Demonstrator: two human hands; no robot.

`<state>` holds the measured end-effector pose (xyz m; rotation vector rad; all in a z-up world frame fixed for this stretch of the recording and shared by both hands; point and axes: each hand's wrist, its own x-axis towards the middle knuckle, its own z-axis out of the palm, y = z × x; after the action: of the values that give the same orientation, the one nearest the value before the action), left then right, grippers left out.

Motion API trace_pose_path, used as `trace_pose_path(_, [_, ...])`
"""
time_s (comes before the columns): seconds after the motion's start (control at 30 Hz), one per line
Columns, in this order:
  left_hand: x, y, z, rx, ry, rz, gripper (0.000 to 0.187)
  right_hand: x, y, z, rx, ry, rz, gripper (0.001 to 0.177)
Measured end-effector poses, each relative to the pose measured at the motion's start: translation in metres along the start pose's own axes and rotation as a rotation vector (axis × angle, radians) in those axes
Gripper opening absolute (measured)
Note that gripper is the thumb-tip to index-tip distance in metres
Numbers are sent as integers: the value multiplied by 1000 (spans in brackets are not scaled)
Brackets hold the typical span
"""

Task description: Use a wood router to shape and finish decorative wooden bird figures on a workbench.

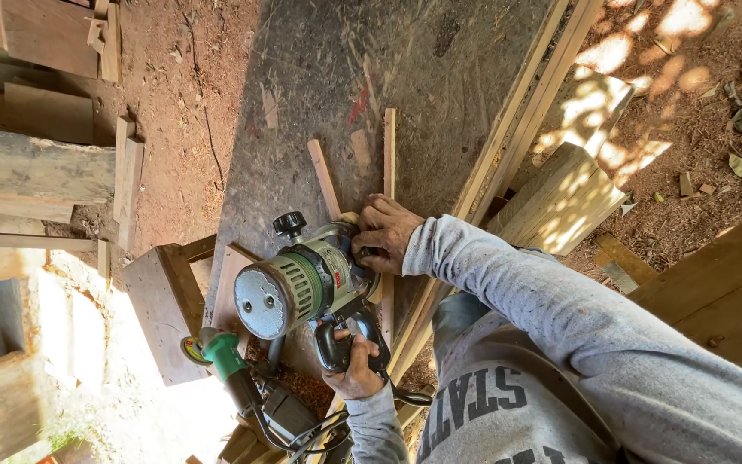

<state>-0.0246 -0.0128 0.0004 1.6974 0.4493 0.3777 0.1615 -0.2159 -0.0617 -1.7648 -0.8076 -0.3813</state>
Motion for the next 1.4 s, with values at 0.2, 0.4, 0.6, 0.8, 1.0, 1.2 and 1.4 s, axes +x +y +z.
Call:
trace_pose_path(0.2, [-9,-7,-12,-50,-63,35,27,-1,-10,-12,19,-47,14,21])
trace_pose_path(0.4, [-17,1,-17,-28,-125,1,24,-2,-10,-13,77,-93,37,18])
trace_pose_path(0.6, [-21,-19,-36,-47,-198,97,27,1,-14,-17,170,-97,101,13])
trace_pose_path(0.8, [-37,-13,-32,-52,-154,59,29,-1,-10,-15,174,-178,92,11])
trace_pose_path(1.0, [-51,-10,-23,21,-144,153,22,-2,-8,-12,160,-222,72,14])
trace_pose_path(1.2, [-69,11,0,54,28,35,26,-2,-8,-10,129,-251,82,14])
trace_pose_path(1.4, [-80,8,8,-5,110,25,25,0,-9,-10,159,-201,30,16])
